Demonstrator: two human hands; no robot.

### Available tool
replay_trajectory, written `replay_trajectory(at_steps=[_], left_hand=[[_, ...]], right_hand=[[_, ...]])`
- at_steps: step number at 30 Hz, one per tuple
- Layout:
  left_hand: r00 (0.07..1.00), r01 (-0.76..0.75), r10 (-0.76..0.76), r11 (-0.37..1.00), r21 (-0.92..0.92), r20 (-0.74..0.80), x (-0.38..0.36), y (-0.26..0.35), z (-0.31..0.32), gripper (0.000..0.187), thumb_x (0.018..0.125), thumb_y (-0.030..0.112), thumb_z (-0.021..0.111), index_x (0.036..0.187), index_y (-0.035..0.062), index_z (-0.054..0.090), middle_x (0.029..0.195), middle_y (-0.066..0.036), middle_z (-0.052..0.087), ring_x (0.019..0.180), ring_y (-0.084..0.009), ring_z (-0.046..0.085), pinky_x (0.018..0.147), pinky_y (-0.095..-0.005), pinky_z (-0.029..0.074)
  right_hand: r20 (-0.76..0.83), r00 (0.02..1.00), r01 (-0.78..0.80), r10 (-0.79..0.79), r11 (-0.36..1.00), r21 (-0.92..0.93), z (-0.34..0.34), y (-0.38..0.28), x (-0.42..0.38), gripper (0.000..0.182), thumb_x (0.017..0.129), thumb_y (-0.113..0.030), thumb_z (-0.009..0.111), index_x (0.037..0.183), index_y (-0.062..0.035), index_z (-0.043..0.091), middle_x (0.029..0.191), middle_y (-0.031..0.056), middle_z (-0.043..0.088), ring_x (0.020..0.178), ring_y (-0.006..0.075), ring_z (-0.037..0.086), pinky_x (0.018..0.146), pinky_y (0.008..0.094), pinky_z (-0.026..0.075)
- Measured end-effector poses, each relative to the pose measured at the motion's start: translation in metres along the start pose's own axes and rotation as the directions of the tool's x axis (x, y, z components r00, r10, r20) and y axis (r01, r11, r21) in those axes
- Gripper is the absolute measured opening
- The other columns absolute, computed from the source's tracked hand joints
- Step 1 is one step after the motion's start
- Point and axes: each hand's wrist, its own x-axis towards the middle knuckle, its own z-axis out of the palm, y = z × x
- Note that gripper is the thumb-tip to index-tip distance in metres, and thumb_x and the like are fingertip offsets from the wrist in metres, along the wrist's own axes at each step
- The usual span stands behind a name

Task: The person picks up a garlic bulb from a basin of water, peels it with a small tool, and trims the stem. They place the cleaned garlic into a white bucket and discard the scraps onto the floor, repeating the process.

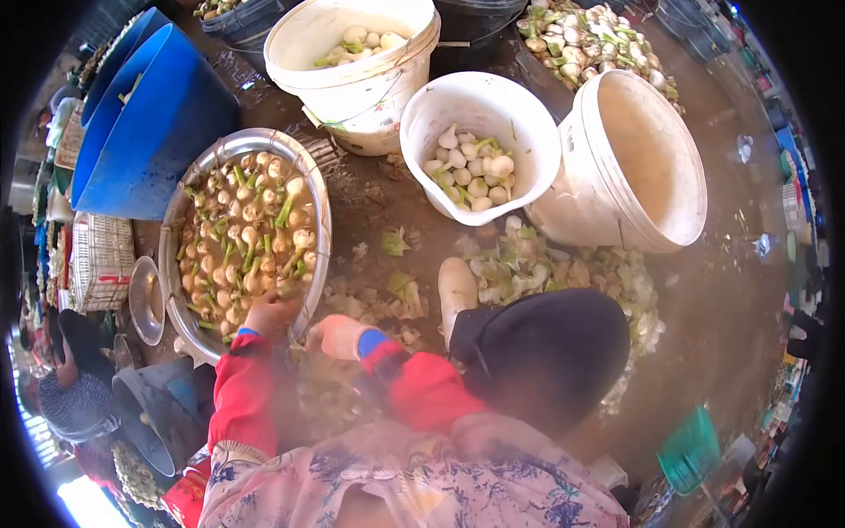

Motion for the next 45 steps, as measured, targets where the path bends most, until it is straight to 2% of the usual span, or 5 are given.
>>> replay_trajectory(at_steps=[9, 23, 29, 39, 45], left_hand=[[0.976, -0.094, 0.197, 0.764, -0.639, 0.093, -0.132, 0.031, 0.044, 0.047, 0.086, 0.026, 0.066, 0.125, 0.0022, 0.056, 0.101, -0.002, 0.067, 0.091, -0.0075, 0.064, 0.059, -0.0191, 0.038], [0.688, -0.152, 0.616, 0.639, 0.754, -0.384, -0.175, 0.000, 0.091, 0.083, 0.059, 0.020, 0.088, 0.132, 0.0086, 0.051, 0.108, -0.014, 0.057, 0.102, -0.0294, 0.059, 0.088, -0.0358, 0.049], [0.939, -0.247, 0.304, 0.270, -0.931, -0.161, -0.196, -0.005, 0.082, 0.063, 0.086, 0.034, 0.066, 0.141, 0.0174, 0.039, 0.119, -0.009, 0.058, 0.096, -0.0293, 0.063, 0.068, -0.0342, 0.053], [0.836, -0.499, 0.270, 0.734, -0.461, -0.477, -0.193, -0.015, 0.099, 0.076, 0.083, 0.068, 0.052, 0.138, 0.0167, 0.039, 0.102, -0.003, 0.059, 0.079, -0.0185, 0.056, 0.057, -0.0271, 0.043], [0.991, 0.060, 0.079, 0.484, -0.873, 0.112, -0.184, -0.002, 0.065, 0.085, 0.075, 0.087, 0.033, 0.113, 0.0147, 0.057, 0.076, -0.005, 0.057, 0.052, -0.0120, 0.046, 0.037, -0.0211, 0.032]], right_hand=[[-0.468, 0.852, 0.406, -0.235, 0.861, 0.308, 0.044, -0.017, 0.017, 0.034, 0.086, 0.000, 0.061, 0.120, -0.0061, 0.062, 0.104, 0.0068, 0.069, 0.091, 0.0114, 0.062, 0.080, 0.0254, 0.049], [-0.541, 0.817, 0.231, -0.198, 0.973, -0.007, 0.055, 0.011, 0.022, 0.038, 0.086, 0.000, 0.054, 0.123, -0.0062, 0.060, 0.104, 0.0093, 0.069, 0.092, 0.0153, 0.063, 0.082, 0.0294, 0.049], [-0.358, 0.867, 0.472, -0.347, 0.803, 0.365, 0.049, -0.026, -0.016, 0.038, 0.081, 0.007, 0.049, 0.115, -0.0014, 0.065, 0.104, 0.0036, 0.069, 0.095, 0.0096, 0.059, 0.086, 0.0244, 0.045], [-0.262, 0.939, 0.340, -0.221, 0.697, 0.631, 0.060, -0.023, -0.017, 0.038, 0.083, 0.005, 0.053, 0.120, 0.0002, 0.061, 0.107, 0.0062, 0.066, 0.096, 0.0130, 0.060, 0.084, 0.0251, 0.048], [-0.383, 0.890, 0.433, -0.246, 0.717, 0.547, 0.061, -0.041, -0.026, 0.036, 0.082, 0.006, 0.051, 0.116, 0.0012, 0.062, 0.105, 0.0065, 0.066, 0.096, 0.0127, 0.060, 0.081, 0.0251, 0.049]])
